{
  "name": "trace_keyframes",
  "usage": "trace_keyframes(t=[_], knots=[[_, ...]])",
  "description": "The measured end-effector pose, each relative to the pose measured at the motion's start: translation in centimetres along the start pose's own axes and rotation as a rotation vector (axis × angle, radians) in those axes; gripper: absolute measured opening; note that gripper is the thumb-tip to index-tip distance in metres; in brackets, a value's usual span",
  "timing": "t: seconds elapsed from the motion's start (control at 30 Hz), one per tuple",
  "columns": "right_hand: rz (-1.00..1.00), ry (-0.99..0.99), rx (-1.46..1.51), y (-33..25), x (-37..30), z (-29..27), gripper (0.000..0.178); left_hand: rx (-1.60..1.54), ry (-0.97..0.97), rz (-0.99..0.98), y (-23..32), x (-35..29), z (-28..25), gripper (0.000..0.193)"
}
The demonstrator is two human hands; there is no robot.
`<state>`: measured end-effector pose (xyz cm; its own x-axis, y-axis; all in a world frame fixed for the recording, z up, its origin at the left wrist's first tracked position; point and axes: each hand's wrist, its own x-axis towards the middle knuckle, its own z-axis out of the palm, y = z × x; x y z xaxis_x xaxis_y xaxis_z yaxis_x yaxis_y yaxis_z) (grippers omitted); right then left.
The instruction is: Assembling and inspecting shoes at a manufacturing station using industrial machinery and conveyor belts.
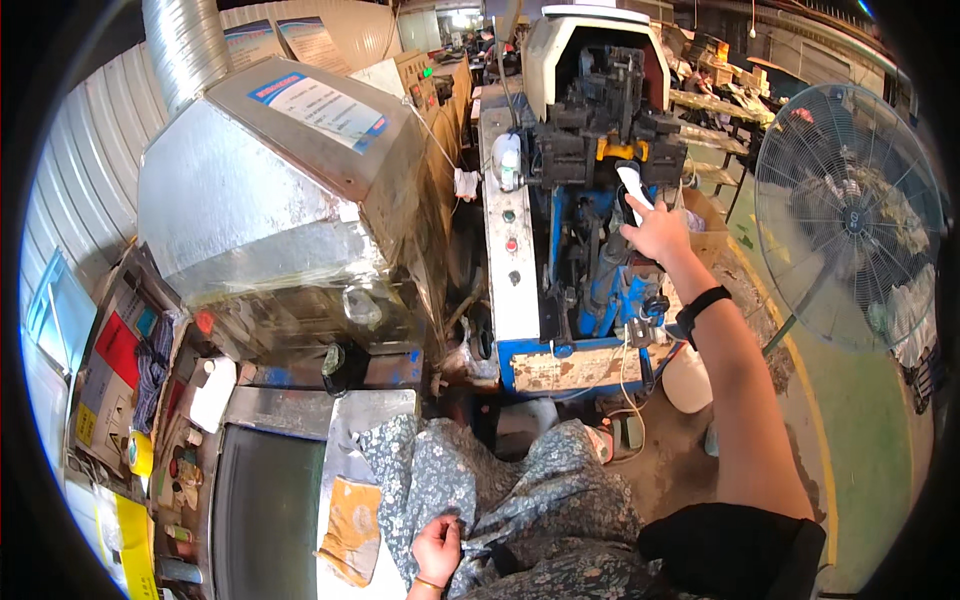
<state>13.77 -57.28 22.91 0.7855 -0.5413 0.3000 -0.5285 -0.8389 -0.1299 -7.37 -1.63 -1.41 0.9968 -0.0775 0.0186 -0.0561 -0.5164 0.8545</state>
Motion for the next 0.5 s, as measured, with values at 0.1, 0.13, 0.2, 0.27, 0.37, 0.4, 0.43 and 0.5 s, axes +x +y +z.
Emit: trace_keyframes(t=[0.1, 0.13, 0.2, 0.27, 0.37, 0.4, 0.43, 0.5], knots=[[0.031, -0.039, -0.004, -0.4, 2.0, -0.2, 0.066, -0.117, 0.005, -0.058, -2.0, -0.3, 0.6, 0.010], [0.043, -0.031, -0.007, 0.3, 2.6, 0.0, 0.066, 0.030, -0.040, -0.019, 1.1, -0.2, 0.0, 0.022], [0.090, -0.086, 0.035, 0.0, 4.2, 0.0, 0.067, 0.004, -0.019, -0.050, 1.2, -0.5, 0.1, 0.028], [0.088, -0.094, 0.048, -0.7, 5.4, -0.1, 0.067, -0.037, 0.001, -0.064, 0.6, -1.0, 0.2, 0.026], [0.088, -0.105, 0.055, -1.1, 6.7, -0.6, 0.066, -0.004, -0.018, -0.128, -0.4, -0.8, 0.4, 0.026], [0.087, -0.106, 0.060, -1.1, 7.2, -0.6, 0.066, 0.011, -0.016, -0.112, -1.1, -0.7, 0.5, 0.026], [0.088, -0.104, 0.064, -1.1, 7.7, -0.7, 0.066, 0.015, -0.016, -0.105, -0.9, -0.4, 0.7, 0.026], [0.110, -0.084, 0.092, -0.7, 8.3, -0.8, 0.067, 0.001, 0.031, -0.094, -0.4, -0.4, 1.0, 0.025]])
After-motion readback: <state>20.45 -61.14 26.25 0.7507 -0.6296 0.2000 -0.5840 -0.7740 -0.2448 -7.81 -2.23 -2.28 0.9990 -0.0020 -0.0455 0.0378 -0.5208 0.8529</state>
